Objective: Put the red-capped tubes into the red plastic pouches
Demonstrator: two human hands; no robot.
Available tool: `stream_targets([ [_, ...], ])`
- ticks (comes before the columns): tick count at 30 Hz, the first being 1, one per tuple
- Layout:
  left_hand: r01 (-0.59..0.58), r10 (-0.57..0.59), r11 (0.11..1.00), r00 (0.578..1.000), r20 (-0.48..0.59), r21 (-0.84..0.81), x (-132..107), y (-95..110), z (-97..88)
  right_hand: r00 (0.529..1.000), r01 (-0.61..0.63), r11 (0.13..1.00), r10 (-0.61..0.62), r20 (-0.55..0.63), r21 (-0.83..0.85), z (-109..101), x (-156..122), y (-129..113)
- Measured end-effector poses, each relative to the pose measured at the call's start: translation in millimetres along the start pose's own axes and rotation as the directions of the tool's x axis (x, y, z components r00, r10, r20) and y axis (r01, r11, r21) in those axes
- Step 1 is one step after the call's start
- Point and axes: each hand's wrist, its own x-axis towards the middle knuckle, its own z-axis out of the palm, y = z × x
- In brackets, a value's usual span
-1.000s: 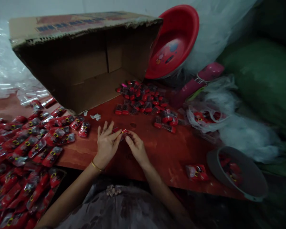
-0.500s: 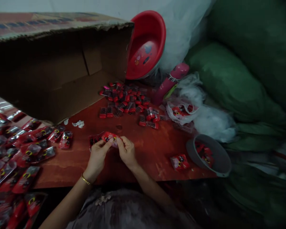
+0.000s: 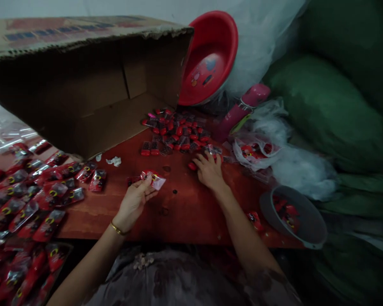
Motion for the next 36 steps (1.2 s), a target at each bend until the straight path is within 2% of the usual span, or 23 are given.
stream_targets([
  [3,0.023,-0.022,1.000,0.999,0.029,-0.018,-2,-3,-2.8,0.995,0.100,0.992,-0.100,0.001,0.073,3,-18,-26],
  [7,-0.007,0.007,1.000,1.000,0.012,-0.001,-5,-4,-13.0,0.993,0.106,0.983,-0.113,0.037,0.152,-2,-34,-52],
  [12,-0.049,0.049,0.999,0.998,-0.045,0.015,-7,-6,-23.1,0.979,0.155,0.975,-0.173,0.104,0.160,-5,-35,-48],
  [16,-0.059,0.059,0.998,0.995,-0.076,-0.001,-5,-9,-26.1,0.992,0.095,0.985,-0.106,0.069,0.145,2,-41,-46],
  [19,-0.045,0.045,0.999,0.997,-0.068,0.001,-5,-9,-26.0,0.998,0.043,0.977,-0.053,0.044,0.210,6,-48,-48],
  [21,-0.035,0.035,0.999,0.997,-0.070,0.007,-6,-8,-25.0,1.000,0.007,0.953,-0.011,0.011,0.304,4,-54,-55],
  [23,-0.029,0.031,0.999,0.996,-0.081,0.023,-7,-7,-23.3,0.999,0.004,0.893,0.011,-0.031,0.449,-5,-62,-66],
  [26,-0.026,0.031,0.998,0.996,-0.086,0.057,-8,-8,-20.3,0.995,0.075,0.765,-0.018,-0.096,0.640,-25,-73,-89],
  [28,-0.037,0.043,0.995,0.996,-0.076,0.088,-8,-10,-18.5,0.991,0.121,0.715,-0.052,-0.121,0.688,-37,-77,-102],
  [31,-0.106,0.116,0.981,0.992,-0.053,0.161,-7,-14,-18.2,0.988,0.155,0.693,-0.089,-0.129,0.704,-46,-78,-111],
  [36,-0.222,0.239,0.934,0.971,-0.027,0.281,-6,-18,-22.2,0.994,0.109,0.713,-0.079,-0.076,0.693,-39,-75,-110],
])
